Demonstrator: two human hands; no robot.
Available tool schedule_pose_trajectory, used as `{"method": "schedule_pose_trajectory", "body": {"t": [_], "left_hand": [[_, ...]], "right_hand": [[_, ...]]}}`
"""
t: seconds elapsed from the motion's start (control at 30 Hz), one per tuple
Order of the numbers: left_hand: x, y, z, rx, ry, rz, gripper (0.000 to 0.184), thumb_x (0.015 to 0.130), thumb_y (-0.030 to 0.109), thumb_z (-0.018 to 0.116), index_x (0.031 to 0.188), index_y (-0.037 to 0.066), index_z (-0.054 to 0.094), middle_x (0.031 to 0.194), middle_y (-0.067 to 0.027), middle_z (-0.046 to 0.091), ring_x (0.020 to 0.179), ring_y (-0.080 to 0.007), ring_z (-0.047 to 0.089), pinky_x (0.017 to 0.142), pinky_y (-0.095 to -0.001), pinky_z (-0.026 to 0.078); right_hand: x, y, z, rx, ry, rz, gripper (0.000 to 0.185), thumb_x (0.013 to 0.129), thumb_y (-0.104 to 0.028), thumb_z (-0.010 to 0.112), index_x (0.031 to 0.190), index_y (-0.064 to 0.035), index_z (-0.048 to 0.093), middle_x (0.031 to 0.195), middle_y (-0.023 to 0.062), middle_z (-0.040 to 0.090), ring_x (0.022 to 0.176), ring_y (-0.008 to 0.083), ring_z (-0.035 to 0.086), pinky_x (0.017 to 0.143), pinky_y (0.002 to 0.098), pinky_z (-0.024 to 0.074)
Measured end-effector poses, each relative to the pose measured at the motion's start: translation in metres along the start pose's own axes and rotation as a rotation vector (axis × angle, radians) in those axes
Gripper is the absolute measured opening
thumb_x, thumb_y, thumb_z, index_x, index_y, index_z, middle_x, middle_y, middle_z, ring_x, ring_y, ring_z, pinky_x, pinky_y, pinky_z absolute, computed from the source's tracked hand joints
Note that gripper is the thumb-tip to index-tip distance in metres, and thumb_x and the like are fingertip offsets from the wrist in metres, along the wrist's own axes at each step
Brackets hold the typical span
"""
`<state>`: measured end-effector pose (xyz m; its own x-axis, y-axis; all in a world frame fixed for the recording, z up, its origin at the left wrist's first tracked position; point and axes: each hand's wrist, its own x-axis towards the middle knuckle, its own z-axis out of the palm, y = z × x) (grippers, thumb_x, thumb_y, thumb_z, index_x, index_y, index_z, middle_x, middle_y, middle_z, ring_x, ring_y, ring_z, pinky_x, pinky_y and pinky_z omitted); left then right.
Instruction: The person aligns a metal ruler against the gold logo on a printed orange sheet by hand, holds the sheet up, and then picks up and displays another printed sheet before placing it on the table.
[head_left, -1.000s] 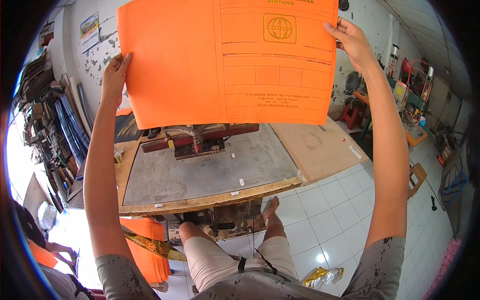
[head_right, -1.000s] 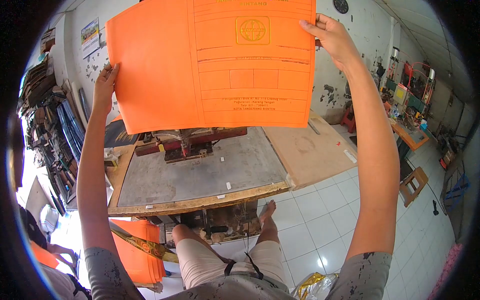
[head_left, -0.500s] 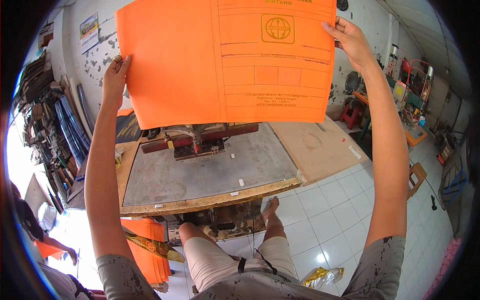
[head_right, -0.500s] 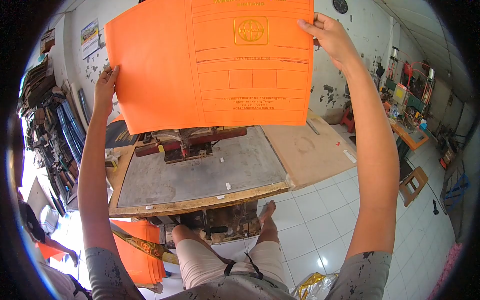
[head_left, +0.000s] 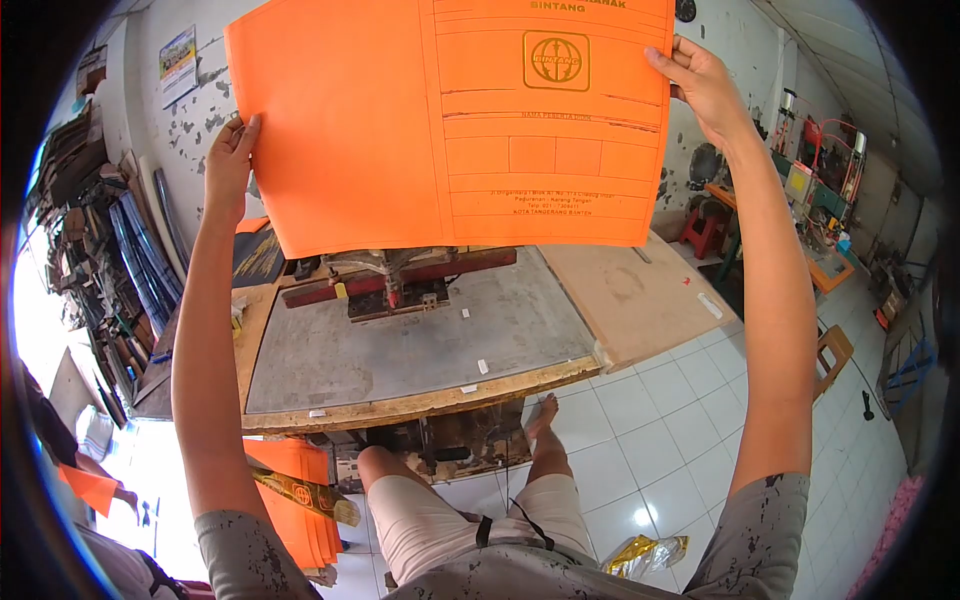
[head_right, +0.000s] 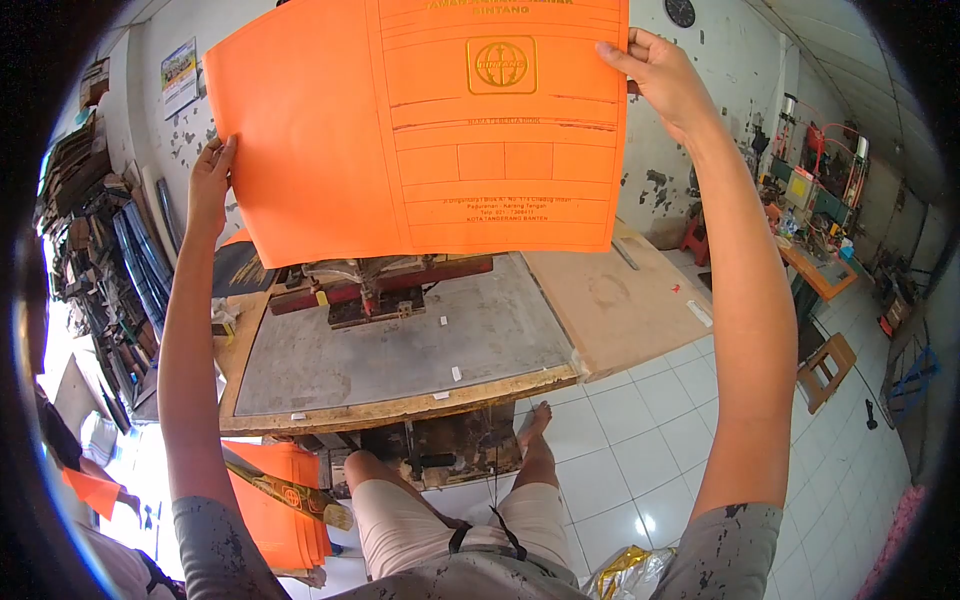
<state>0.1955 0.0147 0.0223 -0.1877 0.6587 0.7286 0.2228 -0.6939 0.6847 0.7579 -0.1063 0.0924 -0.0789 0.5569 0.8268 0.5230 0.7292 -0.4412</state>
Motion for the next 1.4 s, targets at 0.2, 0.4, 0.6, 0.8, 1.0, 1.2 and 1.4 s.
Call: {"method": "schedule_pose_trajectory", "body": {"t": [0.2,0.4,0.6,0.8,1.0,1.2,1.4], "left_hand": [[-0.003,0.000,0.000,-0.037,0.010,0.011,0.044,0.097,0.036,0.066,0.124,0.001,0.061,0.110,-0.0012,0.070,0.095,-0.0048,0.061,0.074,-0.0203,0.047],[-0.005,-0.001,-0.001,-0.058,0.017,0.039,0.042,0.097,0.035,0.067,0.123,0.002,0.062,0.105,-0.0002,0.071,0.087,-0.0039,0.060,0.068,-0.0205,0.045],[-0.007,-0.002,-0.003,-0.036,0.031,0.048,0.042,0.096,0.036,0.067,0.121,0.002,0.063,0.100,0.0014,0.071,0.075,-0.0030,0.055,0.063,-0.0204,0.042],[-0.012,0.000,-0.001,-0.050,0.041,0.054,0.044,0.096,0.036,0.068,0.122,0.001,0.063,0.097,0.0017,0.070,0.073,-0.0032,0.053,0.062,-0.0205,0.041],[-0.015,0.003,-0.001,-0.036,0.050,0.047,0.043,0.096,0.036,0.068,0.120,0.001,0.063,0.094,0.0016,0.069,0.069,-0.0035,0.051,0.060,-0.0215,0.041],[-0.017,0.003,0.001,-0.039,0.059,0.051,0.040,0.097,0.035,0.067,0.119,0.002,0.063,0.092,0.0033,0.068,0.068,-0.0030,0.049,0.060,-0.0212,0.040],[-0.021,0.003,0.000,-0.048,0.026,0.056,0.034,0.099,0.031,0.064,0.119,0.004,0.063,0.089,0.0049,0.066,0.069,-0.0019,0.049,0.061,-0.0204,0.038]], "right_hand": [[-0.001,0.002,-0.001,-0.009,0.006,-0.004,0.031,0.097,-0.032,0.066,0.115,-0.0067,0.067,0.101,-0.0006,0.073,0.083,0.0057,0.060,0.078,0.0253,0.0459],[-0.001,0.003,-0.001,0.013,0.000,-0.002,0.031,0.097,-0.032,0.066,0.115,-0.0072,0.067,0.100,-0.0013,0.073,0.081,0.0054,0.059,0.076,0.0244,0.0454],[-0.004,0.000,0.000,0.009,0.002,-0.006,0.032,0.097,-0.032,0.066,0.116,-0.0067,0.066,0.101,-0.0007,0.073,0.082,0.0054,0.060,0.076,0.0250,0.0458],[-0.006,0.002,-0.002,-0.004,-0.002,-0.010,0.033,0.098,-0.032,0.065,0.118,-0.0061,0.065,0.103,0.0002,0.073,0.083,0.0061,0.062,0.077,0.0254,0.0467],[-0.006,0.004,-0.003,0.008,-0.018,-0.007,0.034,0.098,-0.032,0.065,0.120,-0.0062,0.065,0.104,0.0013,0.073,0.087,0.0077,0.064,0.081,0.0274,0.0482],[-0.010,0.000,-0.002,-0.002,-0.024,0.000,0.034,0.098,-0.032,0.065,0.120,-0.0063,0.065,0.107,0.0015,0.073,0.094,0.0087,0.065,0.088,0.0289,0.0492],[-0.010,0.000,-0.002,0.001,-0.016,0.015,0.034,0.097,-0.032,0.066,0.120,-0.0060,0.065,0.108,0.0012,0.073,0.095,0.0085,0.065,0.089,0.0289,0.0490]]}}
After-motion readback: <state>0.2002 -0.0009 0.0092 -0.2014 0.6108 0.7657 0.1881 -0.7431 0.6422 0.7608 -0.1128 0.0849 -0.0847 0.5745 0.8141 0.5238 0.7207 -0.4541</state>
